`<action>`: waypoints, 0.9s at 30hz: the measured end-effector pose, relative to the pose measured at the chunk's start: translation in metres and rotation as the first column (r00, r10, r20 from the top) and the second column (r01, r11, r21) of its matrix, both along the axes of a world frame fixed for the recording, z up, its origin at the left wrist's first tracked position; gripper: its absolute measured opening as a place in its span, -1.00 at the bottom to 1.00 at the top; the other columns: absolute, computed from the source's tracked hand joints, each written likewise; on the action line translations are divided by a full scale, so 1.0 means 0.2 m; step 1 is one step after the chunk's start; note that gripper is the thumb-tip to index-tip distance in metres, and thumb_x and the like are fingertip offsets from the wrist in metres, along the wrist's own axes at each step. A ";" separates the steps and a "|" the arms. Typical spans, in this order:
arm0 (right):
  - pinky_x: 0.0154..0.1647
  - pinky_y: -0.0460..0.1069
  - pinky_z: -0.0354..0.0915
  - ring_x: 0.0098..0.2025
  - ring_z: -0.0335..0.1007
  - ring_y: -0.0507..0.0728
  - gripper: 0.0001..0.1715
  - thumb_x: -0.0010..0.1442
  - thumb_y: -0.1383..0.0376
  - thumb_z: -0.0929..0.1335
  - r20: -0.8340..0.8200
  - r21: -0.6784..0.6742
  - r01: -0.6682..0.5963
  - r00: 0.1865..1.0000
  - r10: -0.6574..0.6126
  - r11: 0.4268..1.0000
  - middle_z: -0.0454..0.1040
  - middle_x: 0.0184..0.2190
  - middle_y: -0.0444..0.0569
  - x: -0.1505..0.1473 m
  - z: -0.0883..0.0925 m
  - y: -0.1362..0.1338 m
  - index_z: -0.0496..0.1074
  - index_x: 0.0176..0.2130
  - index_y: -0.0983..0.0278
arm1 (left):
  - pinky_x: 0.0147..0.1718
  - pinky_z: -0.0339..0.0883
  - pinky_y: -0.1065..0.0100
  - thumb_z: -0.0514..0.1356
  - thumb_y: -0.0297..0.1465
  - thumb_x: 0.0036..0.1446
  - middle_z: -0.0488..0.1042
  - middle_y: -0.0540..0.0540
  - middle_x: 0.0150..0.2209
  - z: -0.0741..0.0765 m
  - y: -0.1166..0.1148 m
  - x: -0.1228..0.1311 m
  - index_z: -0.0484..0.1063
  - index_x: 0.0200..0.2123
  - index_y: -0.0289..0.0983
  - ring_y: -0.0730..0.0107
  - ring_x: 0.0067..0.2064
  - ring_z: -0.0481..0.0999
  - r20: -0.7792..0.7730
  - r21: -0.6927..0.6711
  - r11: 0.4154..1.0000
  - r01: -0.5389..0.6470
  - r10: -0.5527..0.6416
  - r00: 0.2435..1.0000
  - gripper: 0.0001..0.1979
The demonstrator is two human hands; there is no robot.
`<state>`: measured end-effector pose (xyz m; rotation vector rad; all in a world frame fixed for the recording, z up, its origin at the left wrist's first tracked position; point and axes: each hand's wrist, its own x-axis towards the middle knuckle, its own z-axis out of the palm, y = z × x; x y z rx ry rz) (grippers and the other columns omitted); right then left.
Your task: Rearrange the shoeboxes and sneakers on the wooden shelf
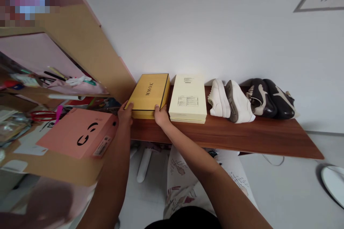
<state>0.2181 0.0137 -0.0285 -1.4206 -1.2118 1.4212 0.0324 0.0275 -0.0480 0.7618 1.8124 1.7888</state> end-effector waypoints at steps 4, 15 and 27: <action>0.42 0.10 -0.16 0.43 -0.08 0.26 0.03 0.28 -0.10 0.21 0.037 0.065 -0.017 0.999 0.015 0.998 0.05 0.38 0.29 0.03 0.08 -0.10 -0.11 0.38 0.57 | 0.13 0.28 0.16 0.29 -0.28 0.04 0.47 -0.29 0.01 0.04 -0.04 0.01 0.42 0.02 -0.40 0.18 0.07 0.46 -0.209 -0.049 0.993 -0.105 0.092 0.974 -0.51; 0.37 0.24 0.05 0.36 0.11 0.27 -0.11 0.20 -0.14 0.33 0.027 0.390 0.091 0.994 -0.110 0.916 0.14 0.36 0.09 0.94 0.19 -0.18 0.16 0.34 0.21 | 0.20 0.21 0.21 0.13 -0.22 0.26 0.38 -0.25 0.15 0.06 -0.41 0.78 0.31 0.16 -0.23 0.23 0.18 0.40 -0.252 0.042 0.931 0.363 -0.342 0.905 -0.56; 0.30 0.23 0.13 0.21 0.33 0.28 -0.28 0.18 -0.15 0.31 -0.025 0.220 0.095 0.995 -0.091 0.971 0.44 0.17 0.04 1.06 -0.08 -0.03 0.39 0.15 0.22 | 0.21 0.14 0.03 0.21 -0.38 0.04 0.50 -0.30 -0.02 -0.19 -0.24 0.96 0.45 -0.09 -0.29 0.00 0.17 0.39 -0.384 -0.303 0.906 0.295 -0.399 0.832 -0.68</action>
